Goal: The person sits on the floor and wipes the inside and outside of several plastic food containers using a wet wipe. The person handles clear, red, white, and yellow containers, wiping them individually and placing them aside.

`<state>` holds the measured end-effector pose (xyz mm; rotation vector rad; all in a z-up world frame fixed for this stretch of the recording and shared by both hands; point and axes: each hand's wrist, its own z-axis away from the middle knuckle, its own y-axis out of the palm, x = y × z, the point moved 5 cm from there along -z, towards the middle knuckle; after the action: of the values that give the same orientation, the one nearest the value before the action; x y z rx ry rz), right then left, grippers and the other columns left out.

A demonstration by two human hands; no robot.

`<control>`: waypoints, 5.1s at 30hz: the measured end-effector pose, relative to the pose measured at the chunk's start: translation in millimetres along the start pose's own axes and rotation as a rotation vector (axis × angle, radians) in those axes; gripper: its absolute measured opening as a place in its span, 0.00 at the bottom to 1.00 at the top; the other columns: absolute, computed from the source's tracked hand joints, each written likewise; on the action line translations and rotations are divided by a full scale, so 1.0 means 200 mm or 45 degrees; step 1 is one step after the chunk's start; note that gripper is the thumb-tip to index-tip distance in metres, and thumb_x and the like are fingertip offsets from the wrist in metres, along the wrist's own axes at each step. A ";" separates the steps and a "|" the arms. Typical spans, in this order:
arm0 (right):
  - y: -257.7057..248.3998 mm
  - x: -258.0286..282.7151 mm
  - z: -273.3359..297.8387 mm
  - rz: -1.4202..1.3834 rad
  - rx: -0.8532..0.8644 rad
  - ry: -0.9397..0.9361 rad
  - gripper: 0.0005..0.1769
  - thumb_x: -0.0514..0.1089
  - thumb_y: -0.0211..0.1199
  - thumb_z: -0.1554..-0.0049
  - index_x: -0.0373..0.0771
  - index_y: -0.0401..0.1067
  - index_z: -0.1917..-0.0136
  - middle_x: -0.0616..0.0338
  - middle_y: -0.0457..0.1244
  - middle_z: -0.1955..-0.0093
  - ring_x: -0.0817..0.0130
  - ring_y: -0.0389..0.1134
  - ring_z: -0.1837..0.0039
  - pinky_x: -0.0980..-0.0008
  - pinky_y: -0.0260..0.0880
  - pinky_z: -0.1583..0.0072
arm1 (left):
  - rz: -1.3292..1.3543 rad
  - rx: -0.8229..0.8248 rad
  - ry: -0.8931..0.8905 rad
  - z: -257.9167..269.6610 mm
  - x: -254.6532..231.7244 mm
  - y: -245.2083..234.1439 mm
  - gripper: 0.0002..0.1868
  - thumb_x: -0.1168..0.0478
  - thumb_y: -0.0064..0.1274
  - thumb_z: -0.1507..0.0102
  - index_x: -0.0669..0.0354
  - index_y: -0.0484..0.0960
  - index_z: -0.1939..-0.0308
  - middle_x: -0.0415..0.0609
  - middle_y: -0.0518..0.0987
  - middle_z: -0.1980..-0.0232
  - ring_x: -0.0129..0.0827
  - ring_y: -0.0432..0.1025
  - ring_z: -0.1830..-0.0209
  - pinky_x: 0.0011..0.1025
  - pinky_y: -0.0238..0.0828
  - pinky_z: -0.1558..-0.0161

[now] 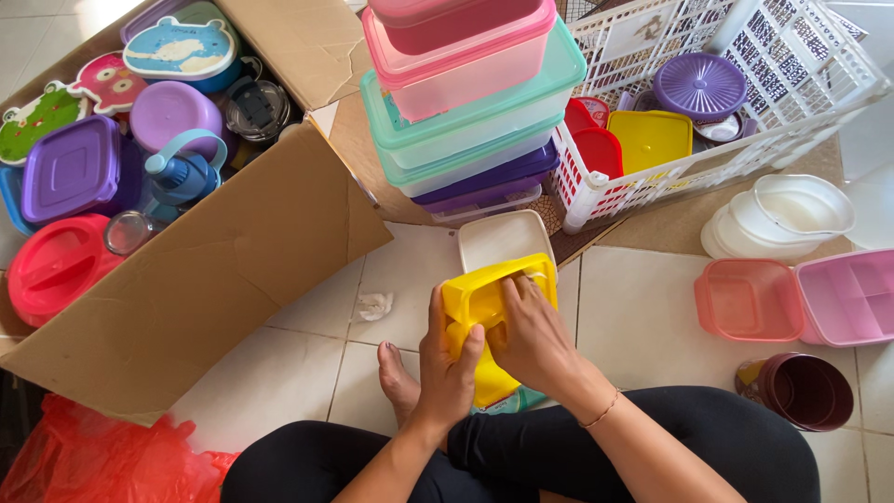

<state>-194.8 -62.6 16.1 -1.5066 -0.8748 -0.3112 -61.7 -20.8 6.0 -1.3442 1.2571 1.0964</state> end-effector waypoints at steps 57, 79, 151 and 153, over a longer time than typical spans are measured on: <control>0.14 -0.10 -0.04 -0.093 0.274 -0.177 0.22 0.31 0.64 0.60 0.31 0.67 0.50 0.40 0.64 0.48 0.41 0.64 0.43 0.49 0.65 0.44 | -0.340 -0.045 -0.173 -0.10 0.09 -0.07 0.36 0.48 0.53 0.35 0.70 0.67 0.30 0.59 0.85 0.48 0.43 0.81 0.49 0.34 0.76 0.48; -0.08 -0.21 -0.03 -0.248 0.434 0.382 0.11 0.42 0.67 0.45 0.39 0.76 0.48 0.54 0.72 0.58 0.63 0.74 0.55 0.66 0.74 0.50 | 0.130 -0.091 -0.280 -0.14 0.17 -0.18 0.37 0.41 0.47 0.32 0.61 0.61 0.26 0.56 0.74 0.35 0.37 0.68 0.35 0.34 0.63 0.35; -0.29 -0.09 -0.13 -0.817 -0.205 0.205 0.03 0.39 0.64 0.36 0.38 0.74 0.50 0.64 0.65 0.59 0.77 0.62 0.57 0.72 0.63 0.55 | -0.456 -0.441 0.126 -0.10 0.00 -0.27 0.35 0.45 0.39 0.26 0.62 0.60 0.84 0.46 0.62 0.85 0.33 0.57 0.85 0.38 0.59 0.68; -0.26 0.06 -0.08 -0.564 -0.323 0.040 0.04 0.35 0.62 0.38 0.38 0.75 0.49 0.61 0.66 0.54 0.72 0.65 0.53 0.71 0.65 0.51 | -0.405 -0.497 0.009 -0.09 0.04 -0.29 0.33 0.47 0.38 0.27 0.62 0.63 0.84 0.45 0.65 0.86 0.30 0.59 0.86 0.38 0.54 0.76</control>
<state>-216.7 -78.3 65.4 -1.5212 -1.1760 -0.7924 -3.3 -39.2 4.0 -1.7709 0.8172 1.1422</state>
